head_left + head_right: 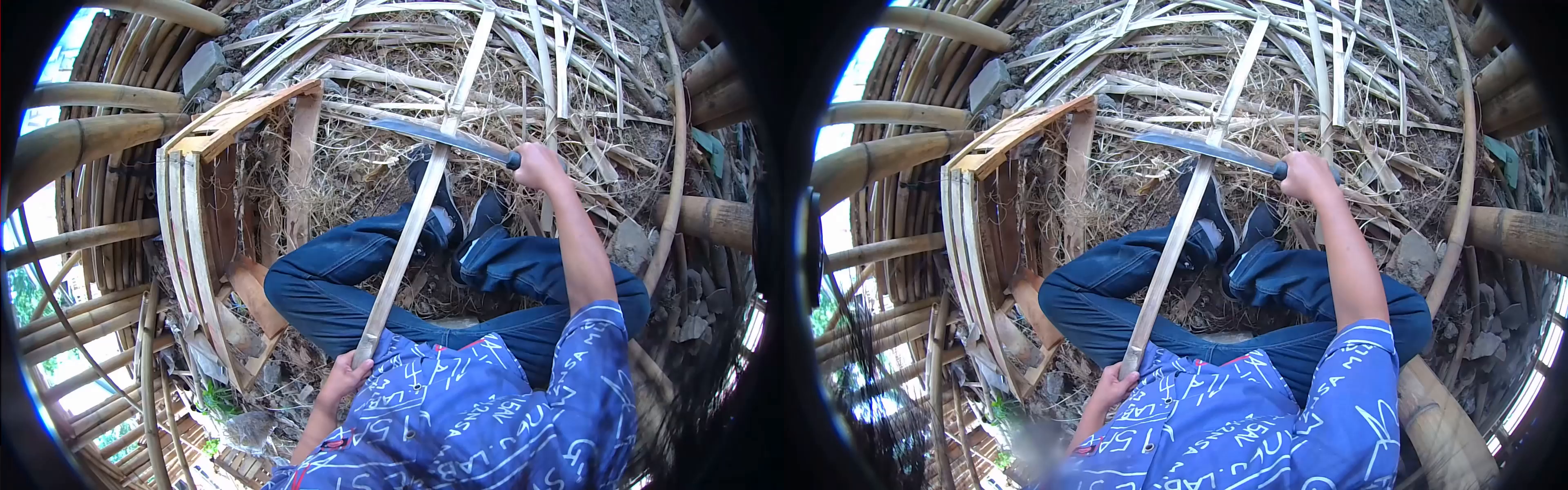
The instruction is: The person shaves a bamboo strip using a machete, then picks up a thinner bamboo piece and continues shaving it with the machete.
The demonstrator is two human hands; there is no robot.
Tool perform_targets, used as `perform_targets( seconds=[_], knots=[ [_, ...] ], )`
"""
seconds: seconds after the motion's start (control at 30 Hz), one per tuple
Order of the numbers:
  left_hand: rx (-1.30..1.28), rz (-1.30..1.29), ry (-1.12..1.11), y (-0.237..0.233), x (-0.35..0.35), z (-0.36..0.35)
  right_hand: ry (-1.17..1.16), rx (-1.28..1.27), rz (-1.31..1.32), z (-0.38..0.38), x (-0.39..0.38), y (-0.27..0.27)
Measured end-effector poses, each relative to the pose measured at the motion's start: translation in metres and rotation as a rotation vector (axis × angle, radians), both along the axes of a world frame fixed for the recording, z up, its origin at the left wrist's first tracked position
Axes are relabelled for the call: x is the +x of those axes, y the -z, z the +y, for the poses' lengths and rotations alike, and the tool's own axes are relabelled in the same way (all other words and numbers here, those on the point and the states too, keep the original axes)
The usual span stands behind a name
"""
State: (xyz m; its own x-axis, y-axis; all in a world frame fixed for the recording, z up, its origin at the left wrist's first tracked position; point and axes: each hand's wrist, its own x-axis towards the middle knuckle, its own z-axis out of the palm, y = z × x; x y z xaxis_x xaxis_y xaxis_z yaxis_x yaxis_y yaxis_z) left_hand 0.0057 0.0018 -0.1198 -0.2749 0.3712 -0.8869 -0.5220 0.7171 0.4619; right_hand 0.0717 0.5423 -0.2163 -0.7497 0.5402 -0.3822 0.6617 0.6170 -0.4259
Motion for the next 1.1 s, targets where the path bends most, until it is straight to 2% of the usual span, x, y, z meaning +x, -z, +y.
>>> perform_targets(
  seconds=[0.63, 0.73, 0.8, 0.9, 1.1],
  knots=[
    [0.063, -0.017, -0.052, 0.006, 0.002, -0.006, -0.138, 0.253, -0.017, -0.022, -0.015, 0.002],
    [0.060, 0.020, -0.032, 0.003, 0.003, -0.003, -0.114, 0.280, 0.029, -0.016, -0.021, 0.009],
    [0.047, 0.053, -0.008, 0.004, 0.004, -0.003, 0.048, 0.276, -0.064, -0.009, -0.027, 0.012],
    [0.086, 0.078, 0.004, 0.007, 0.004, -0.004, 0.042, 0.365, -0.060, 0.000, -0.029, 0.018],
    [0.076, -0.052, -0.062, 0.004, 0.000, -0.003, 0.109, 0.481, 0.021, -0.014, -0.025, 0.037]
  ],
)
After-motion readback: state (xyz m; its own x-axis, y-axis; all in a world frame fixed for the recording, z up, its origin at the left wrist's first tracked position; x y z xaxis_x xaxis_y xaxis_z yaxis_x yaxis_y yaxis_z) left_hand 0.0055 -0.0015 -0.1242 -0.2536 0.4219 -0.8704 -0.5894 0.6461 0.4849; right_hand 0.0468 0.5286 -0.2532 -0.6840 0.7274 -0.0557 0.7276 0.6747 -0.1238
